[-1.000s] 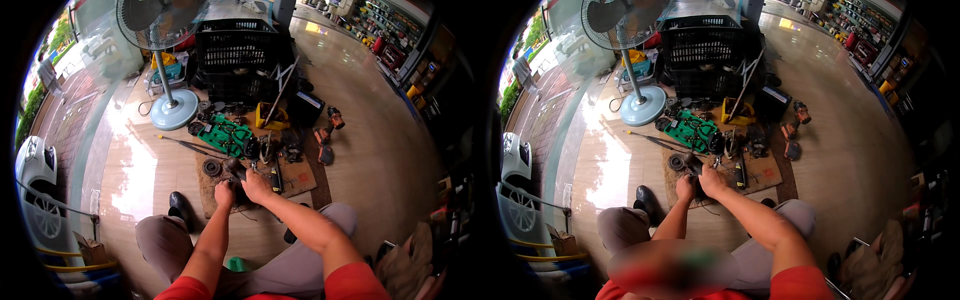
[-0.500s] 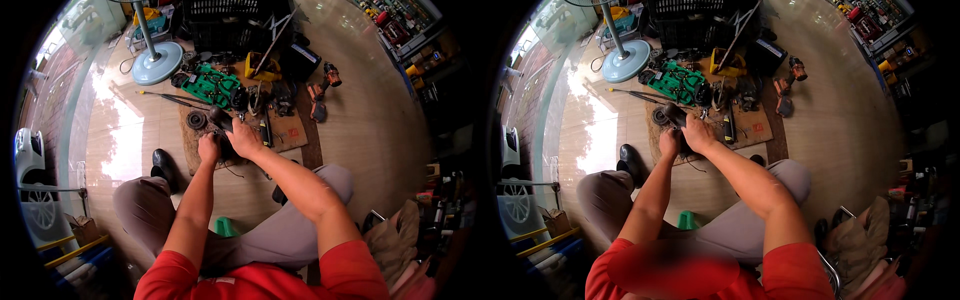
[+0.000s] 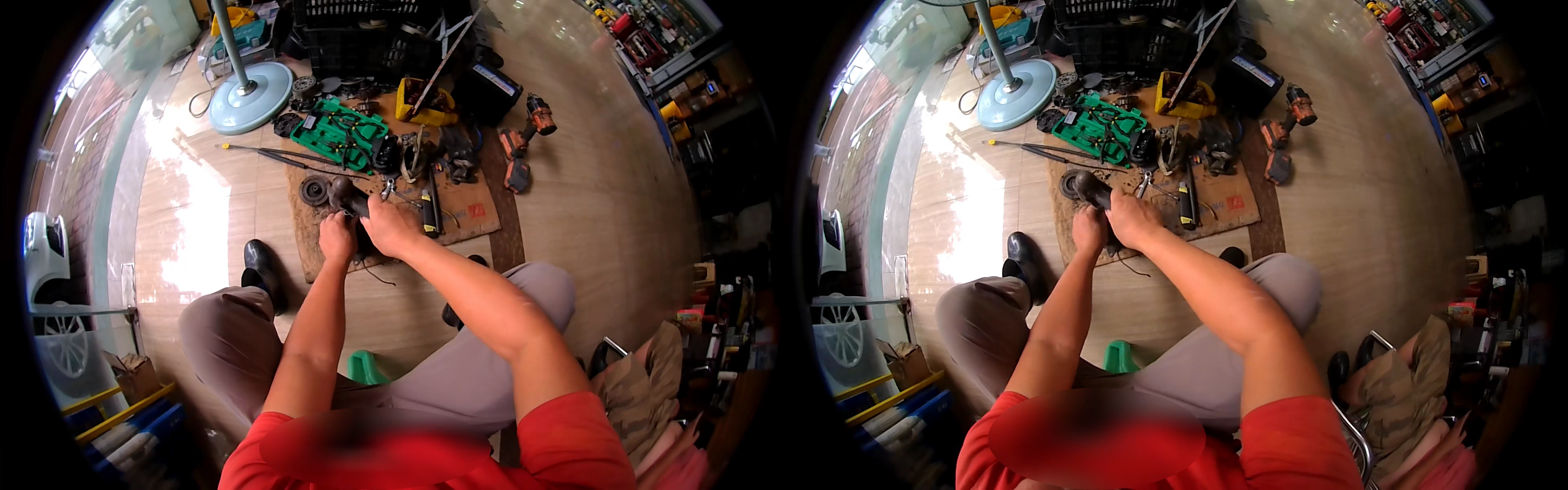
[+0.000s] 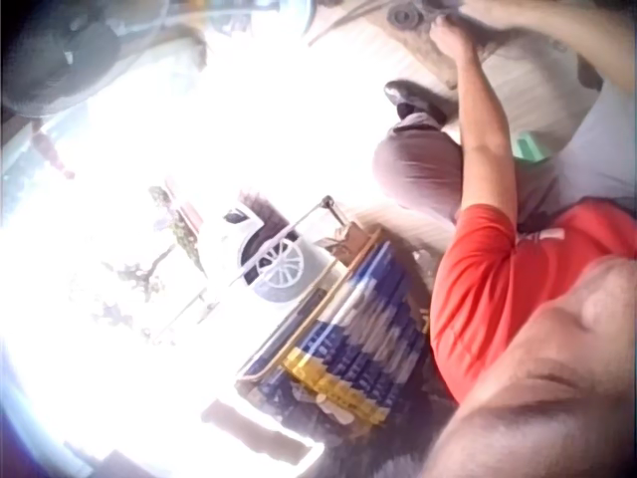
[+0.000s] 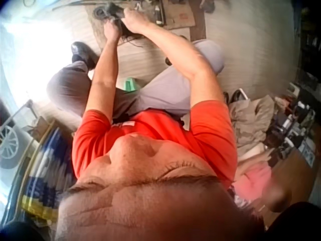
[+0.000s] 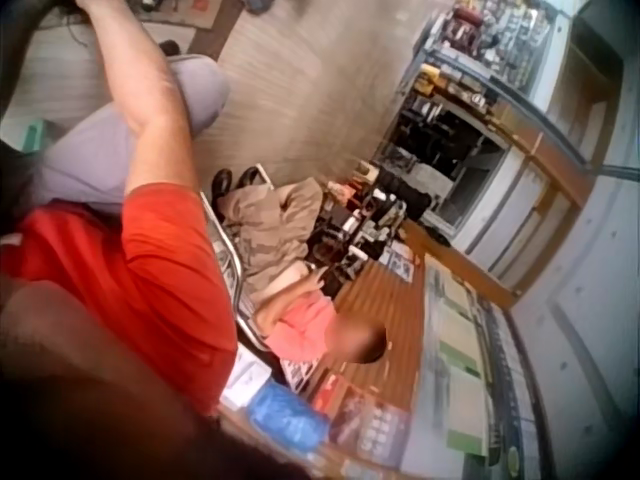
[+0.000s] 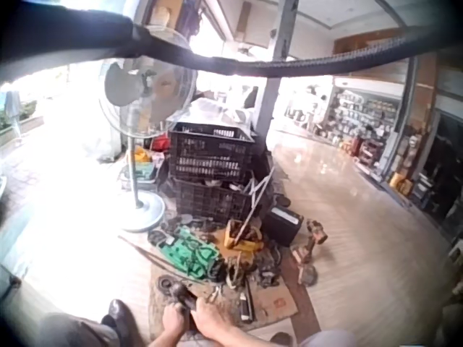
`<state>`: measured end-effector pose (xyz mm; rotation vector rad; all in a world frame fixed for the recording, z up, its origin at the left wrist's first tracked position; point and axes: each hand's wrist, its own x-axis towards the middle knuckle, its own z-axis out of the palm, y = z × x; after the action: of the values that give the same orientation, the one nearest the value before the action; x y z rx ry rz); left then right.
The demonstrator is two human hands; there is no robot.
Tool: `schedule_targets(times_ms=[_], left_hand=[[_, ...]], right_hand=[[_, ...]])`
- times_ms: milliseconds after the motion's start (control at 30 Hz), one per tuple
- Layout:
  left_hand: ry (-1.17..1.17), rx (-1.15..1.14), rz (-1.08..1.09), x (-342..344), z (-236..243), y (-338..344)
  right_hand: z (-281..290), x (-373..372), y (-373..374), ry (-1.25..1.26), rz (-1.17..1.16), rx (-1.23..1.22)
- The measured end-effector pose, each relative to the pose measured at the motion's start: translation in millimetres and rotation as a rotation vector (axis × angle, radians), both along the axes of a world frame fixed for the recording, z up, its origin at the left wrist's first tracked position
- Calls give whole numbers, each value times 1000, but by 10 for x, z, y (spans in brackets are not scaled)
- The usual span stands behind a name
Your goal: The person cleans and separates components of a car part, using a hammer and a scraper to remove buildup and debris.
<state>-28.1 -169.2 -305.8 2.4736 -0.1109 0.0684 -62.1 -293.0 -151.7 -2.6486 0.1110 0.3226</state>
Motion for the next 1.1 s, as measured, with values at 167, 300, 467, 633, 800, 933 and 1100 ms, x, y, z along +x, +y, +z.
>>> schedule_targets(times_ms=[167,300,467,633,800,933,1100], left_hand=[[-33,-46,-43,-28,-22,-1],[-37,-215,-51,41,-177,119],[24,-404,-6,49,-348,217],[-57,-206,-153,13,-237,120],[-50,-116,-201,45,-211,68],[-82,-87,-227,18,-133,3],[-40,-21,-211,-34,-43,-73]], right_hand=[[-164,39,-121,54,-17,-31],[-47,62,-140,37,-58,29],[122,80,-215,5,-167,103],[140,21,-345,42,-206,109],[193,-43,-370,68,-185,89],[235,-104,-372,54,-136,85],[83,-168,-366,71,-45,2]])
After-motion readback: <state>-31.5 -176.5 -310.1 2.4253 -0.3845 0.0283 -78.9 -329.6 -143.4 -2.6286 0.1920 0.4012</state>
